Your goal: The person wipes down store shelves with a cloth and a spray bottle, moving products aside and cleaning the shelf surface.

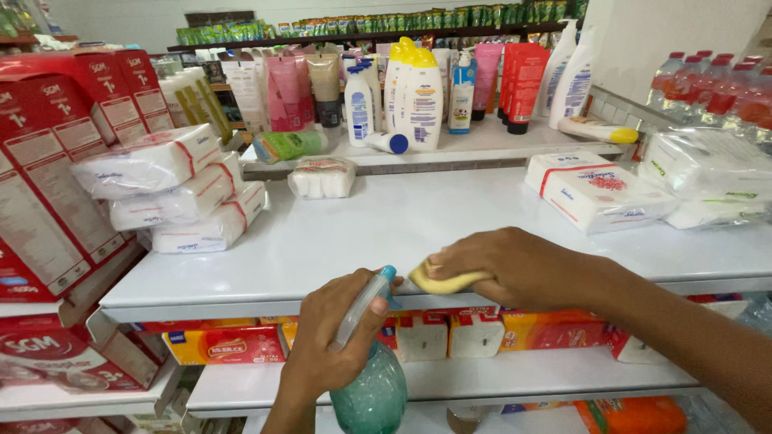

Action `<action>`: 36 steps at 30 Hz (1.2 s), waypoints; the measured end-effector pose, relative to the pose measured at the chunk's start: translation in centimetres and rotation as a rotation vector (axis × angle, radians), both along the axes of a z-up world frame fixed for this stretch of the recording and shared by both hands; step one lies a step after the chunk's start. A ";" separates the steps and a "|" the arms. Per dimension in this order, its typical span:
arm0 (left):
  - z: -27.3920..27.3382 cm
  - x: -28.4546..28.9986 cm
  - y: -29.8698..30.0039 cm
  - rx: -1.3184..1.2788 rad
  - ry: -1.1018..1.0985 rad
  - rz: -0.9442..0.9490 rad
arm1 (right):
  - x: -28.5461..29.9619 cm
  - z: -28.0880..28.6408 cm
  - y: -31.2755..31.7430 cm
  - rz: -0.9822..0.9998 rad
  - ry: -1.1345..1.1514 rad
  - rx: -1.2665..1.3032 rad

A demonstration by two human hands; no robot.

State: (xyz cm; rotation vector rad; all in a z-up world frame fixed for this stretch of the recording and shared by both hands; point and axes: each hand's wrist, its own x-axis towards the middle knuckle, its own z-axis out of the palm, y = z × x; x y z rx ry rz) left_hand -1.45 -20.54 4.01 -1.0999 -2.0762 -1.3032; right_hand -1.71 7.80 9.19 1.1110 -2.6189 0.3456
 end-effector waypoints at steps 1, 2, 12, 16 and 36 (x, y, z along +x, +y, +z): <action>0.1 0.0 0.1 0.008 0.028 -0.012 | 0.5 -0.2 1.1 0.045 0.049 -0.005; 0.2 -0.1 0.2 0.015 0.056 -0.024 | 0.6 -0.4 2.1 0.089 0.099 -0.009; 1.0 -0.6 4.5 -0.119 -0.027 -0.078 | -5.6 0.2 6.7 -0.673 0.123 0.136; 1.5 -0.3 5.2 -0.103 -0.006 -0.075 | -6.0 -0.8 2.5 -0.495 0.205 -0.012; 2.4 -1.5 3.9 -0.243 -0.008 -0.188 | -3.8 -0.5 4.9 -0.940 0.155 0.117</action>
